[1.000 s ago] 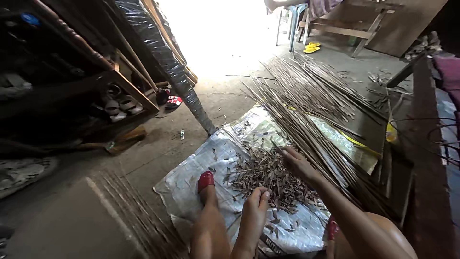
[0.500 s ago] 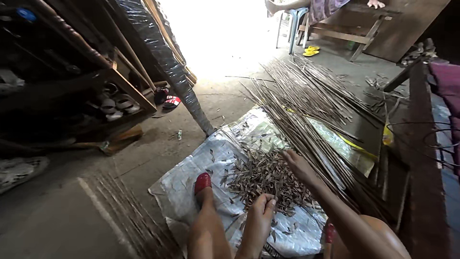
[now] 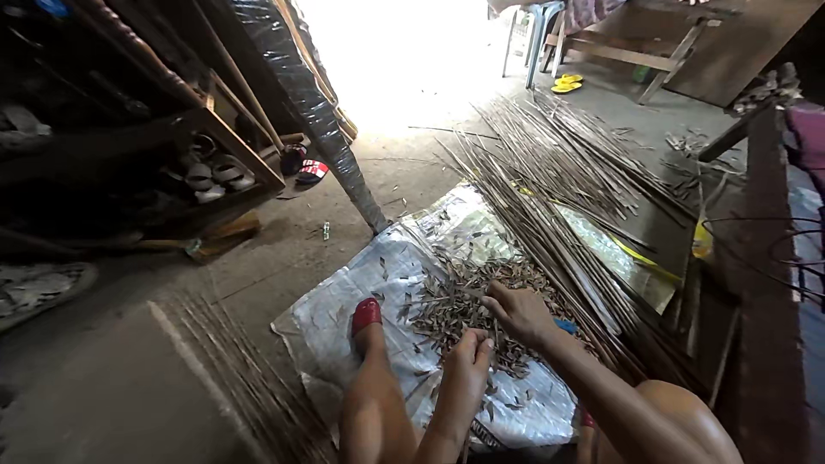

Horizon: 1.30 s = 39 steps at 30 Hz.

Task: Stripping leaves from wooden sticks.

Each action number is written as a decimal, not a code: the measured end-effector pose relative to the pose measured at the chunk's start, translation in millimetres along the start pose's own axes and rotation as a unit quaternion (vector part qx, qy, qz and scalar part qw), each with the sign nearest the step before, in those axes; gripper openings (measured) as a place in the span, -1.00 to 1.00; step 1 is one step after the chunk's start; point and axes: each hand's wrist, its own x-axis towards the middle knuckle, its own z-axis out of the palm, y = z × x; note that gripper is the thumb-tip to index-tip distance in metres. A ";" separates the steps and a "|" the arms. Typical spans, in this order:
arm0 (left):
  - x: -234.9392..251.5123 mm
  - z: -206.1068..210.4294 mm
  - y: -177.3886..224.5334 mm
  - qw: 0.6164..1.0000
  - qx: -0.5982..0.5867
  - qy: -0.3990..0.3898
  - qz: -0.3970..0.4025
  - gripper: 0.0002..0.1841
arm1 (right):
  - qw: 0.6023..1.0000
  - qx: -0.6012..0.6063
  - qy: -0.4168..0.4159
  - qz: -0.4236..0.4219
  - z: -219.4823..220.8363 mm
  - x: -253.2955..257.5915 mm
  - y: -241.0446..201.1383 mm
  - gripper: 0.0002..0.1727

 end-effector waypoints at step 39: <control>7.6 -3.3 1.2 0.999 0.012 0.047 0.008 -0.76 | 0.996 0.053 -0.032 -0.070 2.1 -13.6 -6.6 -0.44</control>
